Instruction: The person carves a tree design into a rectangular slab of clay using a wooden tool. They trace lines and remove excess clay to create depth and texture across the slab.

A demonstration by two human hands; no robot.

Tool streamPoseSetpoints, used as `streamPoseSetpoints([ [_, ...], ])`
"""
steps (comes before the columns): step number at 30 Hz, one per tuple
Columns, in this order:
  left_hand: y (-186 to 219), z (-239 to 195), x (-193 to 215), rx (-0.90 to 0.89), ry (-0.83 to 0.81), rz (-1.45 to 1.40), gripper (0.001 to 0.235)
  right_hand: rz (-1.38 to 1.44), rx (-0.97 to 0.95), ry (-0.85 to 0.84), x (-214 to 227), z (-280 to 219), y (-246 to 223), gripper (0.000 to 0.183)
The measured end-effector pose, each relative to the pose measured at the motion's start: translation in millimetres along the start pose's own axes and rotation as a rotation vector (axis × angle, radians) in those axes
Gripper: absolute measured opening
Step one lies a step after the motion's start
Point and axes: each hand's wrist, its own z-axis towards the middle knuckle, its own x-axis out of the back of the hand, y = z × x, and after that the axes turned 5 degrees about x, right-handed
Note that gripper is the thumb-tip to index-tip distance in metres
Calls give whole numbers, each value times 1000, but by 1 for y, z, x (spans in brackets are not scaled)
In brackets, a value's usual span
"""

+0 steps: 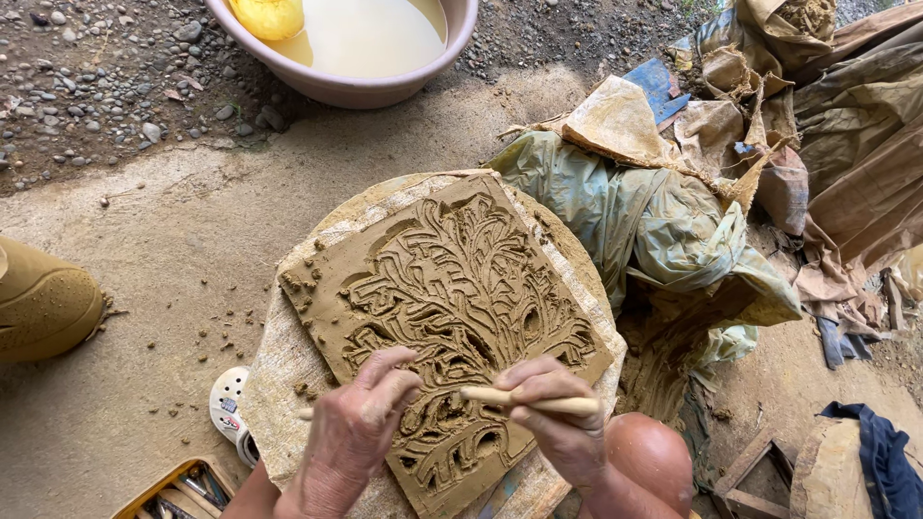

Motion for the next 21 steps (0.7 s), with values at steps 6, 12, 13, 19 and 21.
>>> streamPoseSetpoints([
  [6, -53, -16, 26, 314, 249, 346, 36, -298, -46, -46, 4, -12, 26, 6],
  [12, -61, -19, 55, 812, -44, 454, 37, -575, 85, -130, -14, -8, 33, 19],
  [13, -60, -17, 56, 961, -224, 456, 39, -560, 71, -132, -15, -5, 31, 21],
  [19, -63, -21, 41, 873, -402, 511, 25, -633, 72, -154, -22, -5, 39, 21],
  [21, -69, -23, 37, 865, -404, 537, 24, -611, 131, -162, -19, -5, 48, 19],
])
